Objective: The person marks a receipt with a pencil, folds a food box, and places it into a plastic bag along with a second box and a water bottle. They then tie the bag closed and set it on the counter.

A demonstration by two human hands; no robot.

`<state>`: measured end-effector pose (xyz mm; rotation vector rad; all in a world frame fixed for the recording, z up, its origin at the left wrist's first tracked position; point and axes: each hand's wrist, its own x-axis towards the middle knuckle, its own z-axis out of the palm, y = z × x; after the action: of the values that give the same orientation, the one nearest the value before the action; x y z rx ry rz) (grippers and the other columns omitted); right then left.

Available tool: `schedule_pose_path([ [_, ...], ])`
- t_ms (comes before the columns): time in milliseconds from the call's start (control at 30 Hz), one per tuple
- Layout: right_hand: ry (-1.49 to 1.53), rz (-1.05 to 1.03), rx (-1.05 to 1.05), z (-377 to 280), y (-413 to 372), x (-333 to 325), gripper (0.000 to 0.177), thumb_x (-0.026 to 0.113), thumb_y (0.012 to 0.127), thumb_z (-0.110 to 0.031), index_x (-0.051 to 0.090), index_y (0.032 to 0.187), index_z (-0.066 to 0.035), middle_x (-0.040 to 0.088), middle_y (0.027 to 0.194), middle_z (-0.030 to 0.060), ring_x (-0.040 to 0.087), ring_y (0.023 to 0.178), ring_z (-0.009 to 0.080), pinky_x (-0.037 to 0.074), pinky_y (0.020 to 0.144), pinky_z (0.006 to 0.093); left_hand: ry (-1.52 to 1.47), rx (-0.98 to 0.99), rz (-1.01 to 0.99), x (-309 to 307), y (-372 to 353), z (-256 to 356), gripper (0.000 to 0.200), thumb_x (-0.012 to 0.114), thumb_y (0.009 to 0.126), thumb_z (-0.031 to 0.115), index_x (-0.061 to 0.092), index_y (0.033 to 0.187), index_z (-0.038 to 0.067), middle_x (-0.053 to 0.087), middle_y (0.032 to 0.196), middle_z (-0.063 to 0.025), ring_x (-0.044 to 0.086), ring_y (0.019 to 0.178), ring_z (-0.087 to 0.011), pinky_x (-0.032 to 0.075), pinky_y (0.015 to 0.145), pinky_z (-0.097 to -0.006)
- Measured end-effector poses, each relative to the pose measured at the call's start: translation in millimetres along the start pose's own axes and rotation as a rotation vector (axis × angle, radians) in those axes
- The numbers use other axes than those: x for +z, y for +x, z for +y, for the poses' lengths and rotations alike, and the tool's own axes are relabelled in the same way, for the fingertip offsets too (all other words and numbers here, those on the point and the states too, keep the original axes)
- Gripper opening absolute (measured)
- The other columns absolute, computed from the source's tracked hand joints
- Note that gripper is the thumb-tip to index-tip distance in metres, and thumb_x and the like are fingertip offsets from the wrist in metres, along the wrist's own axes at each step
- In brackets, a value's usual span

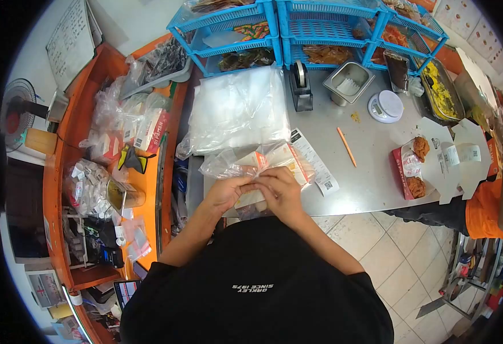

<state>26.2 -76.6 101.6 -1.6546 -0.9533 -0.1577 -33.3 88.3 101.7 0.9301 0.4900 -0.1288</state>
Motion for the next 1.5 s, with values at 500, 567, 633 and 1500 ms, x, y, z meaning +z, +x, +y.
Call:
schedule_pose_path([
  [500,0.514,-0.257,0.556,15.7,14.0,-18.9,0.013,0.056,0.09,-0.005,0.065,0.085,0.003,0.049,0.109,0.0086,0.049,0.097,0.0147,0.043,0.08,0.026,0.057,0.106,0.103,11.0,-5.0,0.0,0.019,0.06,0.086,-0.001,0.059,0.105,-0.002,0.062,0.101,-0.011,0.064,0.089,-0.022,0.057,0.079,-0.0306],
  [567,0.452,-0.239,0.521,14.1,13.1,-20.4,0.013,0.056,0.091,-0.008,0.064,0.085,0.0,0.047,0.113,0.008,0.046,0.104,0.0164,0.04,0.089,0.029,0.032,0.119,0.104,9.2,-4.1,-1.6,0.016,0.06,0.087,-0.001,0.059,0.103,-0.001,0.061,0.101,-0.0106,0.064,0.088,-0.0218,0.057,0.078,-0.0311],
  [633,0.434,-0.282,0.446,10.8,14.8,-27.1,0.009,0.057,0.089,-0.005,0.064,0.086,0.0,0.048,0.114,0.0093,0.048,0.104,0.0176,0.041,0.088,0.0294,0.015,0.091,0.113,9.2,-4.3,0.3,0.015,0.059,0.087,-0.001,0.06,0.103,-0.001,0.062,0.102,-0.0114,0.064,0.09,-0.0219,0.057,0.079,-0.0316],
  [1500,0.457,-0.205,0.519,18.9,14.5,-8.6,0.01,0.058,0.085,-0.004,0.063,0.079,0.002,0.047,0.112,0.0109,0.052,0.091,0.0145,0.045,0.071,0.0245,0.003,0.128,0.098,11.9,-4.5,-3.5,0.014,0.06,0.087,0.0,0.061,0.101,-0.002,0.063,0.099,-0.0114,0.066,0.086,-0.0212,0.057,0.078,-0.0311],
])
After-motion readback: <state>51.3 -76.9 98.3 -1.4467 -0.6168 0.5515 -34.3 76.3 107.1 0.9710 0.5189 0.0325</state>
